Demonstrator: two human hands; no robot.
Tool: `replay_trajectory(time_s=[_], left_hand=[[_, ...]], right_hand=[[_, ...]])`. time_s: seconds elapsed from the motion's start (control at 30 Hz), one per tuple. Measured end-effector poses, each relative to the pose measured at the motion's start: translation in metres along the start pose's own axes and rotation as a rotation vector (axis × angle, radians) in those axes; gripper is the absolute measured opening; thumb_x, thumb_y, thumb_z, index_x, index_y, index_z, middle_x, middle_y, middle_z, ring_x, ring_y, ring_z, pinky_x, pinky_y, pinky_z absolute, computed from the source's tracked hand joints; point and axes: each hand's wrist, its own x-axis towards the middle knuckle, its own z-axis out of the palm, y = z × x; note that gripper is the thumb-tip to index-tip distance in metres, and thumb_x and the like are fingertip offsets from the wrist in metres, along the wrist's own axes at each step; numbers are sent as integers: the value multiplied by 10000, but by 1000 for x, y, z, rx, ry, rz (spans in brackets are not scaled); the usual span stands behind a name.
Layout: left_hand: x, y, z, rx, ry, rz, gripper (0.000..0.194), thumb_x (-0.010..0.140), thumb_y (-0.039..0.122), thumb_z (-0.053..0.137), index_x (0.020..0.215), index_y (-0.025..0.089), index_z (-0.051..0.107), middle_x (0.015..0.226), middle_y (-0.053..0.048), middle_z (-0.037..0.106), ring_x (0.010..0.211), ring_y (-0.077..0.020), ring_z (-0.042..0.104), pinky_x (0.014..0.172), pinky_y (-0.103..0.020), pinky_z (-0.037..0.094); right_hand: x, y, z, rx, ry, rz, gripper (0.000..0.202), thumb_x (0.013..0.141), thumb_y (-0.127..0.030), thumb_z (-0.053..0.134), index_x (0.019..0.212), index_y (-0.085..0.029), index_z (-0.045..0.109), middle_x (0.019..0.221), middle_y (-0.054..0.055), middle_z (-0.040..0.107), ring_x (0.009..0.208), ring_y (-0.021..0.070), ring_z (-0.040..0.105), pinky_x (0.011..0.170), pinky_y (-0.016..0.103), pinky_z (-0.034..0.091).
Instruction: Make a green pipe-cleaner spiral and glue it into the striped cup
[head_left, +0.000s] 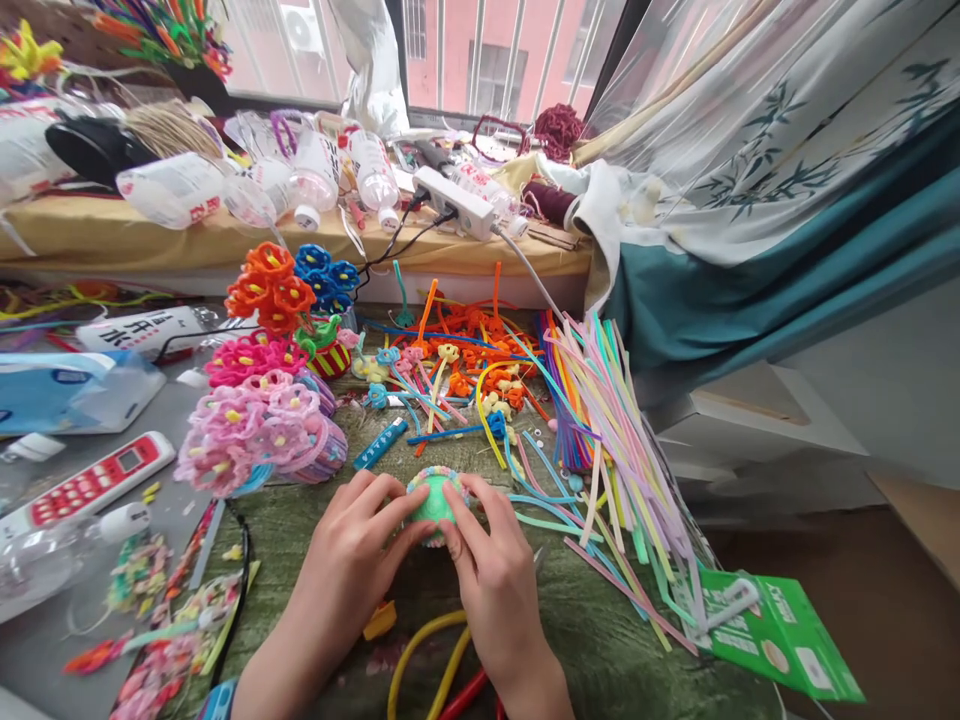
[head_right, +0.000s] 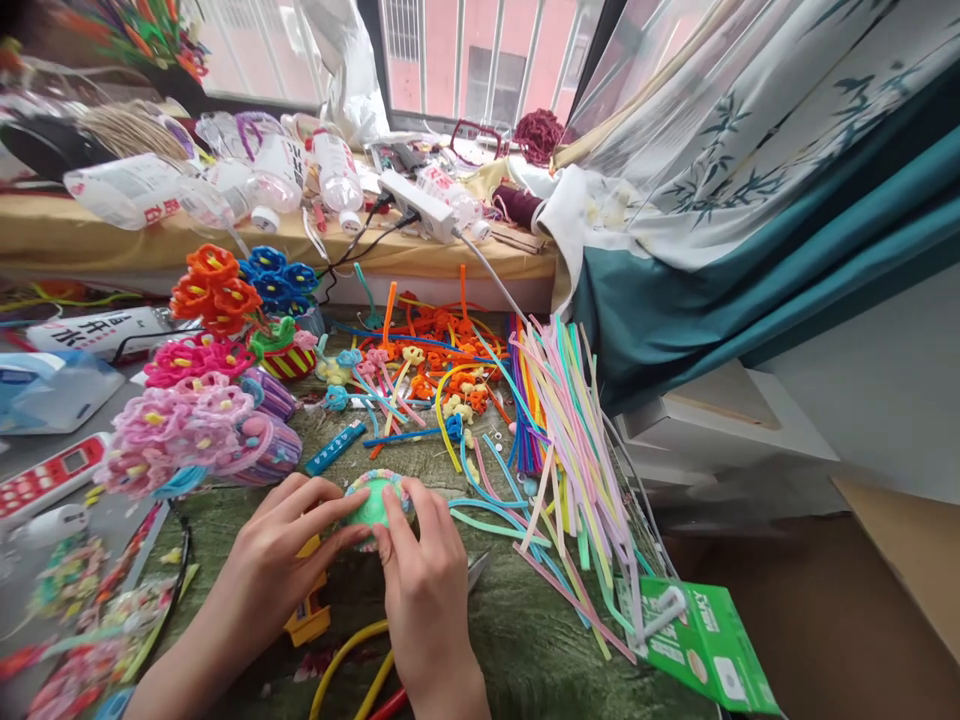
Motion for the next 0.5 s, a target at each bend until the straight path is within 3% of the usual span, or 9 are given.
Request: replay_trajectory(time_s=[0.2,0.5], left_hand=[[-1,-2,4,-44,-41,-22,320,1029,359,438,1232,222,644,835,-12,632,752,-171,579,706,-275,501],[9,-1,-1,-58,-130,-39,174,932,254,630,1088,211,694,781,1,627,748,-188,621,663,-279,504]], right_hand=[[-3,-2,5,60,-19,90,334,1009,-193,485,1297,-237,649,1259,114,659,1154,222,645,948,341,574],[-10,-10,11,144,-30,273,343,993,-191,497,1280,-260,672,1312,104,643,1193,236,633,986,360,555]])
